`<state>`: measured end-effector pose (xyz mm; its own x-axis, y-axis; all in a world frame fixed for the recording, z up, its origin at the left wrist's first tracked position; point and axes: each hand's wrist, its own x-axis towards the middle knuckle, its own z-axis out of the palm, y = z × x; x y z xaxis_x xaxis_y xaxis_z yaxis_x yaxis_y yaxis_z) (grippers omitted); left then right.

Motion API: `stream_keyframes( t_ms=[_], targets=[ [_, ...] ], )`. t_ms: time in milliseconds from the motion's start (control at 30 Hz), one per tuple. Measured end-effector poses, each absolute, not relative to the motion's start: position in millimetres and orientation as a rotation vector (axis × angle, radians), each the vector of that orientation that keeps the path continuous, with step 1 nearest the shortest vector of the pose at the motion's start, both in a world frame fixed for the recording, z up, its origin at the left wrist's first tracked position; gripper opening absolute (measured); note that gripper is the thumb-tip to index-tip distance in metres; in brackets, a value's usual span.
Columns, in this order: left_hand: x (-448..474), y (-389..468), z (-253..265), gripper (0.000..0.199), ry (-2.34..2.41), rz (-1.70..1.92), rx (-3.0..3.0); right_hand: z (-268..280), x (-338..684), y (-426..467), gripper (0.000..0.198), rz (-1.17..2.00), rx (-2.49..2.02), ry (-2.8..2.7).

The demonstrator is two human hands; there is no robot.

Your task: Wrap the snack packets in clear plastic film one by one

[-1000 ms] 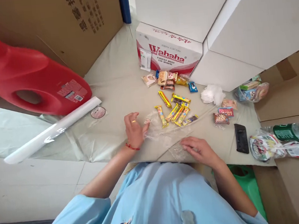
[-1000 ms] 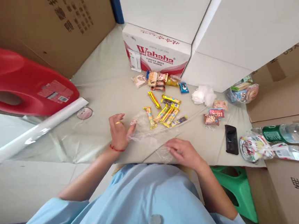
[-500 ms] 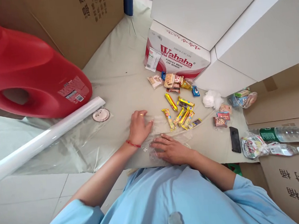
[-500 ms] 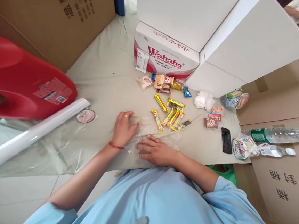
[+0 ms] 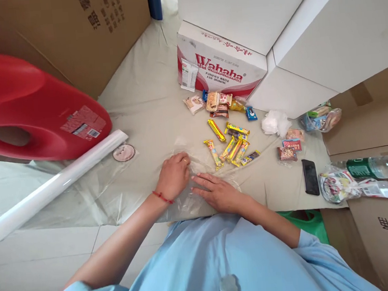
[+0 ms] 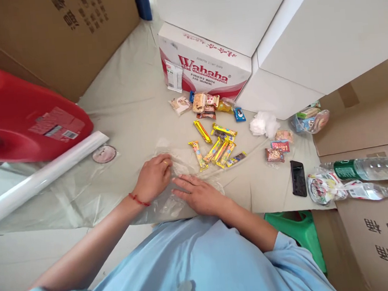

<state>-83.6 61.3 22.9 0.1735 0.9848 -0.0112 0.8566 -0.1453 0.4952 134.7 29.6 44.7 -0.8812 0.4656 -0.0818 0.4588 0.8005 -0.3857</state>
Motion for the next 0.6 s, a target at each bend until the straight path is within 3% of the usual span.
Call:
stream_keyframes(
  t_ms=[100, 233, 300, 500, 600],
  targets=[
    [-86.4, 43.7, 11.2, 0.032, 1.771, 0.554, 2.053, 46.5, 157.4, 15.0, 0.049, 0.849, -0.752, -2.88],
    [-84.4, 12.9, 2.7, 0.055, 1.808, 0.461, 2.156, 54.0, 200.5, 24.3, 0.033, 1.128, -0.691, -2.67],
    [-82.3, 1.2, 0.3, 0.061, 1.827, 0.378, 2.195, 58.0, 227.1, 54.2, 0.031, 1.029, -0.901, -2.512],
    [-75.9, -10.1, -2.8, 0.066, 1.885, 0.296, 2.249, 59.5, 274.6, 202.6, 0.04, 0.343, -1.795, -2.198],
    [-75.8, -8.4, -2.9, 0.066, 1.882, 0.281, 2.259, 56.6, 260.2, 251.8, 0.046, 0.254, -1.905, -2.231]
  ],
)
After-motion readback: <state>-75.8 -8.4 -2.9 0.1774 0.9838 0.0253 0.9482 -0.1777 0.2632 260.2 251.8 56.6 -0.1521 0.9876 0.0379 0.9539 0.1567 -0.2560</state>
